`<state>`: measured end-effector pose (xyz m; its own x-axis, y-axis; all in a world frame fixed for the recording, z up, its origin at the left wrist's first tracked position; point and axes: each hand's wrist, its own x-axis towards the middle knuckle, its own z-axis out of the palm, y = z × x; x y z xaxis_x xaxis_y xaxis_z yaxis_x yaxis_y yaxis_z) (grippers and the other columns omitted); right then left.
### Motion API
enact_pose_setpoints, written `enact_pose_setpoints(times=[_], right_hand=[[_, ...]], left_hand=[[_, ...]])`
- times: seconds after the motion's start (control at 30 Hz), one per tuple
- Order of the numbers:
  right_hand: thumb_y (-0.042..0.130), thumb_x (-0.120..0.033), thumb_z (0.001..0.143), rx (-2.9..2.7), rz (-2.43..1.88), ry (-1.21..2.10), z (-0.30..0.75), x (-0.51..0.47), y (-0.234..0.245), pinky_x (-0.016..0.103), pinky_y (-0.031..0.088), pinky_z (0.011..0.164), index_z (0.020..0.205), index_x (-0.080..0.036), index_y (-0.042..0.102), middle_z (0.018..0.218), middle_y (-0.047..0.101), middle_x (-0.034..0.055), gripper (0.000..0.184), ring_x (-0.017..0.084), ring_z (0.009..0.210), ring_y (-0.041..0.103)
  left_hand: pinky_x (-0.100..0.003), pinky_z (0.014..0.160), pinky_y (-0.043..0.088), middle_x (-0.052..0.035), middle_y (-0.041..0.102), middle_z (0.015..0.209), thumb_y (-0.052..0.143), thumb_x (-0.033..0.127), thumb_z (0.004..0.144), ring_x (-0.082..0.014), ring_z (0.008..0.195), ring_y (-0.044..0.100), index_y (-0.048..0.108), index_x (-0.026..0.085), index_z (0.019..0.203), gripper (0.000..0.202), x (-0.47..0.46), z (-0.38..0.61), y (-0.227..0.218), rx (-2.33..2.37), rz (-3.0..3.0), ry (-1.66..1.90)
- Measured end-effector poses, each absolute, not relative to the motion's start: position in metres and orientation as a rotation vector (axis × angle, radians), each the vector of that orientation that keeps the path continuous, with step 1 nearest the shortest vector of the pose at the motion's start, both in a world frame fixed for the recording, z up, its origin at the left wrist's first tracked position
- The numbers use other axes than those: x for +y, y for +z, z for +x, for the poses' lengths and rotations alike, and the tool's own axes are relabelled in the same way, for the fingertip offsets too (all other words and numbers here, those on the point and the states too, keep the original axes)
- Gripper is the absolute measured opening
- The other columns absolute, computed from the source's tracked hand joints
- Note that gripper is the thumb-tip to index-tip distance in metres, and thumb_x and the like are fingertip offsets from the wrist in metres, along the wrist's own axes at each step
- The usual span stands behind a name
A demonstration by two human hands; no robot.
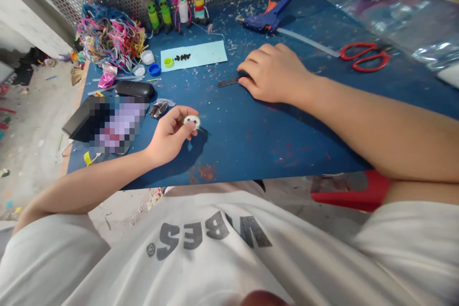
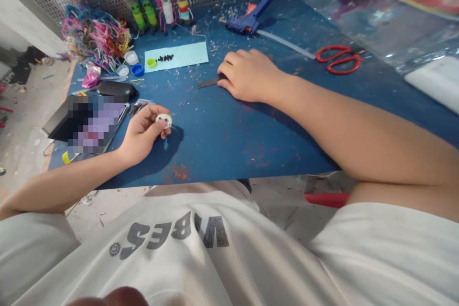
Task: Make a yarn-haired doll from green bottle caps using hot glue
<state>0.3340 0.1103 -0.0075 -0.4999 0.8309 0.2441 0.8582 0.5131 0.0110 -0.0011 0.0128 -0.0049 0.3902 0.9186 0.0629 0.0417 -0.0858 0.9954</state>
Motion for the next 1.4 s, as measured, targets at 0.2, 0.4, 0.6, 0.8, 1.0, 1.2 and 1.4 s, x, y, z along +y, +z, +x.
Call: enact_pose_setpoints(times=[0.2, 0.4, 0.6, 0.8, 1.0, 1.2, 1.4], right_hand=[[0.047, -0.028, 0.117, -2.707, -1.580, -0.174, 0.339, 0.122, 0.000, 0.043, 0.043, 0.097, 0.128, -0.006, 0.076, 0.134, 0.073, 0.0254, 0.038, 0.035, 0.123, 0.064], [0.035, -0.033, 0.120, -2.549, -1.768, -0.152, 0.331, 0.121, 0.000, 0.045, 0.042, 0.091, 0.137, -0.009, 0.073, 0.138, 0.074, 0.0262, 0.048, 0.037, 0.121, 0.065], [0.053, -0.037, 0.111, -2.551, -1.404, 0.007, 0.341, 0.126, -0.014, 0.044, 0.049, 0.089, 0.114, -0.023, 0.077, 0.120, 0.079, 0.0154, 0.028, 0.034, 0.112, 0.068], [0.057, -0.035, 0.109, -2.775, -0.778, 0.347, 0.313, 0.082, -0.009, 0.037, 0.047, 0.083, 0.098, -0.022, 0.076, 0.097, 0.077, 0.0083, 0.025, 0.025, 0.092, 0.069], [0.061, -0.038, 0.107, -2.604, -1.070, 0.171, 0.310, 0.089, -0.018, 0.039, 0.045, 0.077, 0.097, -0.021, 0.075, 0.099, 0.078, 0.0102, 0.024, 0.027, 0.090, 0.069], [0.056, -0.053, 0.111, -2.208, -1.310, 0.190, 0.320, 0.115, -0.025, 0.050, 0.053, 0.084, 0.097, -0.025, 0.065, 0.100, 0.076, 0.0149, 0.033, 0.033, 0.092, 0.069], [0.061, -0.077, 0.111, -1.847, -0.935, 1.146, 0.284, 0.050, 0.000, 0.035, 0.045, 0.059, 0.100, -0.026, 0.057, 0.072, 0.063, 0.0020, 0.052, 0.019, 0.058, 0.054]], left_hand=[[-0.020, 0.066, 0.055, -0.0013, 0.075, 0.102, 0.091, 0.030, 0.091, -0.0100, 0.080, 0.073, 0.070, 0.022, 0.119, 0.036, 0.022, 0.000, -0.014, 0.923, 1.363, 1.061], [-0.025, 0.075, 0.064, -0.0029, 0.076, 0.100, 0.094, 0.050, 0.094, -0.0141, 0.085, 0.078, 0.069, 0.020, 0.124, 0.049, 0.020, 0.000, -0.016, 0.832, 1.475, 1.089], [-0.024, 0.074, 0.065, -0.0010, 0.073, 0.093, 0.095, 0.057, 0.092, -0.0140, 0.082, 0.078, 0.072, 0.021, 0.126, 0.054, 0.011, 0.002, -0.013, 0.819, 1.516, 1.146], [-0.027, 0.083, 0.067, -0.0048, 0.080, 0.099, 0.100, 0.041, 0.089, -0.0145, 0.086, 0.077, 0.079, 0.023, 0.128, 0.047, -0.007, 0.003, -0.007, 0.671, 1.628, 1.211], [-0.028, 0.084, 0.067, -0.0084, 0.085, 0.105, 0.102, 0.047, 0.086, -0.0172, 0.091, 0.080, 0.082, 0.020, 0.123, 0.050, -0.007, 0.003, -0.004, 0.723, 1.599, 1.145], [-0.024, 0.074, 0.065, -0.0041, 0.083, 0.095, 0.102, 0.051, 0.086, -0.0121, 0.077, 0.076, 0.080, 0.019, 0.122, 0.052, 0.007, 0.003, -0.007, 0.776, 1.484, 1.119], [-0.031, 0.079, 0.069, -0.0051, 0.084, 0.097, 0.104, 0.061, 0.079, -0.0171, 0.082, 0.081, 0.078, 0.019, 0.123, 0.065, 0.019, 0.004, -0.015, 0.888, 1.395, 1.156]])
